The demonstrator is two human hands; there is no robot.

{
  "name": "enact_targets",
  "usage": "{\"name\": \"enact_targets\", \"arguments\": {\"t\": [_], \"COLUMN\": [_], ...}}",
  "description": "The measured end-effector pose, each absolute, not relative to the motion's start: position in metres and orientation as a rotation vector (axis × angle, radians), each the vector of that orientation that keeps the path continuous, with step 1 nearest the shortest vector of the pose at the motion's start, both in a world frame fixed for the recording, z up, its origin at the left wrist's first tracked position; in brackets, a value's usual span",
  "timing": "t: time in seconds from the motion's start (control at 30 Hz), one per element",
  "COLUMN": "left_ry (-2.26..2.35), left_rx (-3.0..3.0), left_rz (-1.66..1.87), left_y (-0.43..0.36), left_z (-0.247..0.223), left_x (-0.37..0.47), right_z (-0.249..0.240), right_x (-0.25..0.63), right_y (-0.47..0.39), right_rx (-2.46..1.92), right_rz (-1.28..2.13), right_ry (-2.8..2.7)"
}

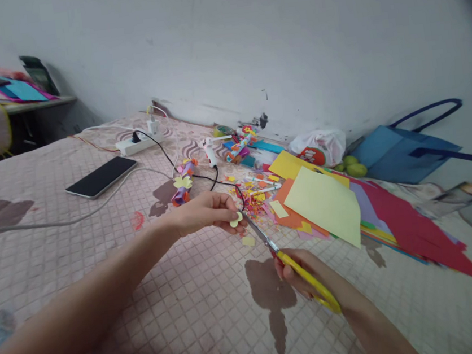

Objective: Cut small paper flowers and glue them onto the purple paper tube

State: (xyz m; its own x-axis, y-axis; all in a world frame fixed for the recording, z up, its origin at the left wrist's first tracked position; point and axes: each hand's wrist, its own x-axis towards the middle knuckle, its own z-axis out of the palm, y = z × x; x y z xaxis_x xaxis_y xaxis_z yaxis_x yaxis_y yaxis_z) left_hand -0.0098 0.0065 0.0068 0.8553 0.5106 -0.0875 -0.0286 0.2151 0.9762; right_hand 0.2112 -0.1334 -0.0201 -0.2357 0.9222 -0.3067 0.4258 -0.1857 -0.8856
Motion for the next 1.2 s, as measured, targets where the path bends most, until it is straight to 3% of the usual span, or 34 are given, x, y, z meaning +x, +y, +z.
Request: {"name": "enact_targets", "arguments": {"t": [0.33, 0.6, 1.2], "left_ry": [0.584, 0.536, 0.615], "left_rx": [1.361, 1.370, 1.772], "left_rz": [0.526, 0.514, 0.632], "left_y": [-0.011, -0.033, -0.051], "left_z": [-0.014, -0.028, -0.035], "left_x": [0.010, 0.021, 0.026], "right_z": [-0.029, -0.032, -0.028], "right_x": [0.201, 0.190, 0.178], "right_y": [-0.124, -0.121, -0.118], "right_rx": [-1.632, -1.424, -1.530], "right_rz": [1.170, 1.073, 0.850], "right_ry": [-1.365, -1.120, -1.161]}}
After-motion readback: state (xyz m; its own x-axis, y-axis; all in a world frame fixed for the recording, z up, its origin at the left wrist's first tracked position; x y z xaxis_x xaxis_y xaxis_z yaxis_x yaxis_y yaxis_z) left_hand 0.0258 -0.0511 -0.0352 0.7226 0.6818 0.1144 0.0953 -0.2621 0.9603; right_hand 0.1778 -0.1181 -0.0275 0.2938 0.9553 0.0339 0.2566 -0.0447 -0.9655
